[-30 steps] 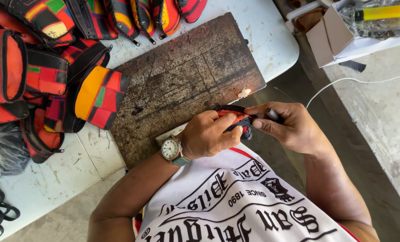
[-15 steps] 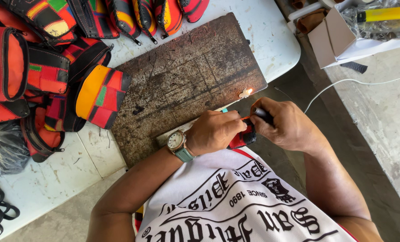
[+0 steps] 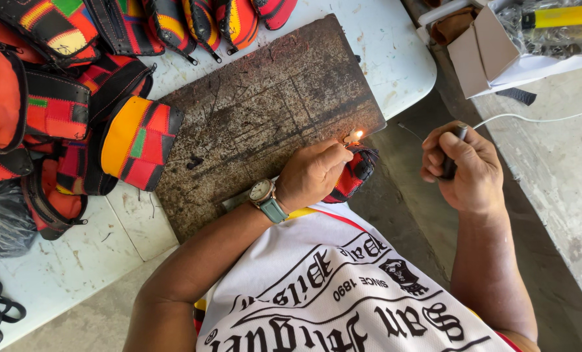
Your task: The person holds a lighter in one hand and a patchwork coin purse in the other, moving the flame along the zipper and seams to singe loose threads. They turn each purse over to treat other sides, then set it on the table and pick up the next purse from the pile.
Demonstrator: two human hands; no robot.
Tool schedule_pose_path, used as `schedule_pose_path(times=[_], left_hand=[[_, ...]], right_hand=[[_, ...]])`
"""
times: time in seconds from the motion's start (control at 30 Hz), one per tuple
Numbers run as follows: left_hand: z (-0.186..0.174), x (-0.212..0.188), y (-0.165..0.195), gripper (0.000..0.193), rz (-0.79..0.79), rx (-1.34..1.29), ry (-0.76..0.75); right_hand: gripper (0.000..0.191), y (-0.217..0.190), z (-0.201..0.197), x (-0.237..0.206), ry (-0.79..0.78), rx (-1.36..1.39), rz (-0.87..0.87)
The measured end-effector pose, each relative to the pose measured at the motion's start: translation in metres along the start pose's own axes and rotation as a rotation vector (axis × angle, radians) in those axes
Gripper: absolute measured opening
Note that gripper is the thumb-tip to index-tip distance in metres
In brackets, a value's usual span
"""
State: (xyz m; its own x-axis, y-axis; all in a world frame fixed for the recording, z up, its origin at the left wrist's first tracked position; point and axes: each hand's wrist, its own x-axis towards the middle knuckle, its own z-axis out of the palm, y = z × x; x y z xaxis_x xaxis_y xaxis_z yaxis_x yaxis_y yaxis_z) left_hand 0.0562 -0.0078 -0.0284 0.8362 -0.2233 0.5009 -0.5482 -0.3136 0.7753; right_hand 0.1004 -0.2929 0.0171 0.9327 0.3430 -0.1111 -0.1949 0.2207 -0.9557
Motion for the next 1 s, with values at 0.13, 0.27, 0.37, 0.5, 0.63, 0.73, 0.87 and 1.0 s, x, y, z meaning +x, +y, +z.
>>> schedule_pose_path(times=[0.13,0.27,0.37,0.5,0.63,0.73,0.87,1.0], left_hand=[[0.0007,0.0006,-0.0018,0.011,-0.016,0.004,0.032],[0.0012,0.0022,-0.0026,0.012,-0.037,0.016,0.008],[0.0012,0.0025,-0.0024,0.011,-0.024,-0.006,0.019],[0.0009,0.0025,-0.0016,0.01,-0.022,0.0,0.019],[0.0007,0.0033,-0.001,0.008,-0.05,-0.002,0.028],[0.0008,0.0036,-0.0004,0.006,-0.074,-0.007,0.03],[0.0007,0.0031,0.0002,0.006,-0.079,0.001,0.035],[0.0007,0.0036,-0.0002,0.005,-0.078,-0.004,0.034]], right_hand=[[0.029,0.0074,-0.0034,0.0039,-0.116,-0.15,-0.2],[0.037,0.0095,-0.0052,0.003,-0.064,-0.369,-0.266],[0.036,0.0103,-0.0062,0.0007,-0.007,-0.355,-0.185],[0.032,0.0106,-0.0058,-0.0001,0.015,-0.268,-0.156],[0.032,0.0096,-0.0041,0.0002,0.004,-0.215,-0.151],[0.033,0.0088,-0.0038,-0.0005,-0.022,-0.229,-0.171],[0.032,0.0088,-0.0032,-0.0003,-0.016,-0.212,-0.166],[0.028,0.0066,0.0014,0.001,-0.011,-0.15,-0.159]])
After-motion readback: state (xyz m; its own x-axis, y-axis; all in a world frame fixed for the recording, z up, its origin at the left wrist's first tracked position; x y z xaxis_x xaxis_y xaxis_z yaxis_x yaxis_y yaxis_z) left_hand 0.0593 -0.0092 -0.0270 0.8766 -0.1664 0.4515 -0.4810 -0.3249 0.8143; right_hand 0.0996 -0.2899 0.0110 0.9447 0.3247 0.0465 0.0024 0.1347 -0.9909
